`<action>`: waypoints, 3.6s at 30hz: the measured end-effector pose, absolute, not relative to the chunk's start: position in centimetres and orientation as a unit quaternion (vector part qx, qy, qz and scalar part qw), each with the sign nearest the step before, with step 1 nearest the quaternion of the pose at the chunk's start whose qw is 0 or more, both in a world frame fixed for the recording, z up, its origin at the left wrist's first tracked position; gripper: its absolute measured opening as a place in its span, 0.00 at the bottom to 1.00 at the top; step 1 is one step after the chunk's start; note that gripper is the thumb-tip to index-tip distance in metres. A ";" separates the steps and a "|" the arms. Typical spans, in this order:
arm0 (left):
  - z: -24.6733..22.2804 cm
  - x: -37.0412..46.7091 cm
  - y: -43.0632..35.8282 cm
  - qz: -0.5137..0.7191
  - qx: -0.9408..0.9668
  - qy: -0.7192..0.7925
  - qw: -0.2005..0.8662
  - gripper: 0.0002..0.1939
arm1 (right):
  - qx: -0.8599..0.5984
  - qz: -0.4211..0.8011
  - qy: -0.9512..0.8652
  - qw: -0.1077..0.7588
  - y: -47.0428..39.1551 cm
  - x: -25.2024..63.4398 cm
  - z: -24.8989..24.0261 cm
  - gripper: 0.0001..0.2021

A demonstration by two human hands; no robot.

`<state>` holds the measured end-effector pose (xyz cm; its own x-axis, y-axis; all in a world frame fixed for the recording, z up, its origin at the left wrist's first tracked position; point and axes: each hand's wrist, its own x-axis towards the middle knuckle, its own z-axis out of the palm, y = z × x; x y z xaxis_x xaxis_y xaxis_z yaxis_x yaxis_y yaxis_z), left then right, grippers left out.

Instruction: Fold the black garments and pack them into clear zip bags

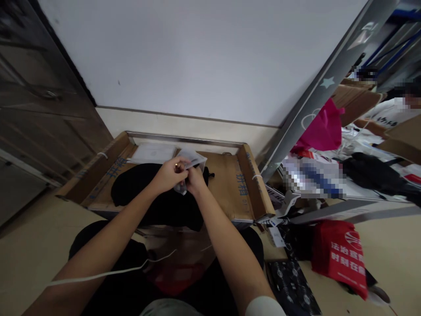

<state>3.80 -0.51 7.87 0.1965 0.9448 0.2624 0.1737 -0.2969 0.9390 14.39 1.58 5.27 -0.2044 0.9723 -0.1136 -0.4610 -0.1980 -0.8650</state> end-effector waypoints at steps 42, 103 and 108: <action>12.4 -0.4 -0.5 0.339 0.805 0.469 0.128 0.08 | -0.384 0.407 -0.475 0.679 0.5 22.1 5.2 0.11; 4.4 -5.2 3.2 0.718 0.473 0.355 0.368 0.15 | -0.433 -0.072 -0.863 0.251 -3.4 22.7 11.2 0.08; 2.6 -4.2 4.0 0.714 0.415 0.332 0.456 0.15 | -0.364 0.061 -0.893 0.256 -4.2 22.9 10.1 0.06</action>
<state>-4.24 4.02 2.64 -0.2407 0.9261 0.2905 -0.3758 -0.3648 0.8519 22.88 -4.21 10.12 -0.6042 0.6822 0.4119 0.6194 0.7272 -0.2958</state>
